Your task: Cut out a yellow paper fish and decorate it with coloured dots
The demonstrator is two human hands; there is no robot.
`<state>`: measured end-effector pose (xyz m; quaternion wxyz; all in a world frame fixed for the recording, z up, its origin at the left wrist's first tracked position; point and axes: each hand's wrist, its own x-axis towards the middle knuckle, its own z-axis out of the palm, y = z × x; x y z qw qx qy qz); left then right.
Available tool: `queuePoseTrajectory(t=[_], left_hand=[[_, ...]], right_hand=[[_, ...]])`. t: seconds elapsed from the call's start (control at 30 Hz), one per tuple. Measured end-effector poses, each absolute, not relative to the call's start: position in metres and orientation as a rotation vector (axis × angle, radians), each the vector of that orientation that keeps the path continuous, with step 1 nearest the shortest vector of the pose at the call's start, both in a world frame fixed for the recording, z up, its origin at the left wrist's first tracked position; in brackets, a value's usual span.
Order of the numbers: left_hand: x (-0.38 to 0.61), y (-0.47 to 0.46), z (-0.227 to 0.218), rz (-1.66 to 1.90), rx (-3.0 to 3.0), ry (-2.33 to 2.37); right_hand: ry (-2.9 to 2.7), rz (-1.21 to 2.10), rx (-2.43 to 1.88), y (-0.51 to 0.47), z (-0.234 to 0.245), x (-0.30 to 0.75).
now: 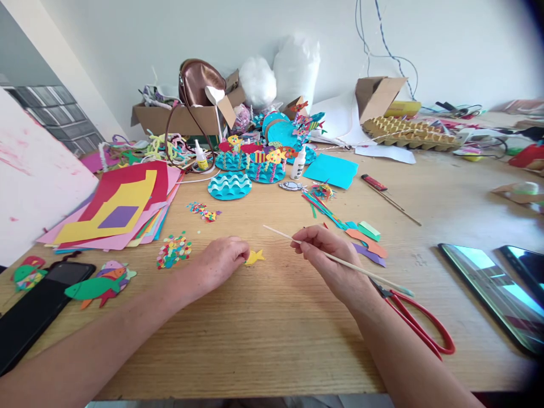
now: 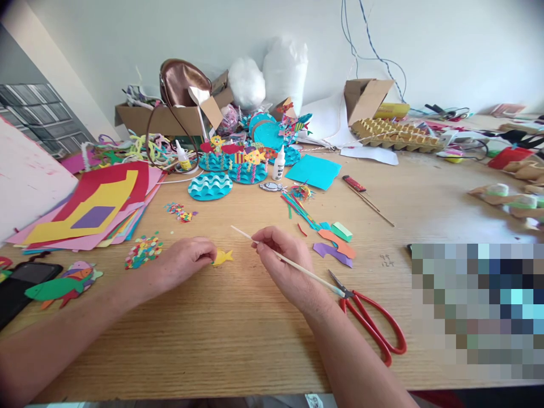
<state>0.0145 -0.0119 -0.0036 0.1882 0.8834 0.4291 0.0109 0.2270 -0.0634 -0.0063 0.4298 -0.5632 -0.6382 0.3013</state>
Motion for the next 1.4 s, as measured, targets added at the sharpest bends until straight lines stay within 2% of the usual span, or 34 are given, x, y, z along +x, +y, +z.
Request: queuePoseTrajectory(t=[0.3, 0.5, 0.7, 0.9, 1.07, 1.4], left_hand=[[0.015, -0.014, -0.005, 0.117, 2.464, 1.280], [0.002, -0.012, 0.000, 0.174, 2.535, 1.248], [-0.023, -0.025, -0.023, 0.379, 2.809, 1.036], [-0.030, -0.035, -0.046, 0.559, 2.989, 0.873], [-0.030, -0.036, -0.051, 0.579, 2.981, 0.879], [-0.027, -0.037, -0.046, 0.642, 2.988, 0.872]], right_hand=[[-1.588, 0.769, -1.401, -0.062, -0.004, 0.226], [-1.509, 0.949, -1.287, -0.064, -0.005, 0.228], [-1.484, 1.095, -1.255, -0.067, 0.000, 0.226], [-1.735, 0.855, -1.181, -0.065, 0.021, 0.209], [-1.995, 0.620, -1.250, -0.054, 0.028, 0.186], [-2.212, 0.481, -1.328, -0.046, 0.021, 0.166]])
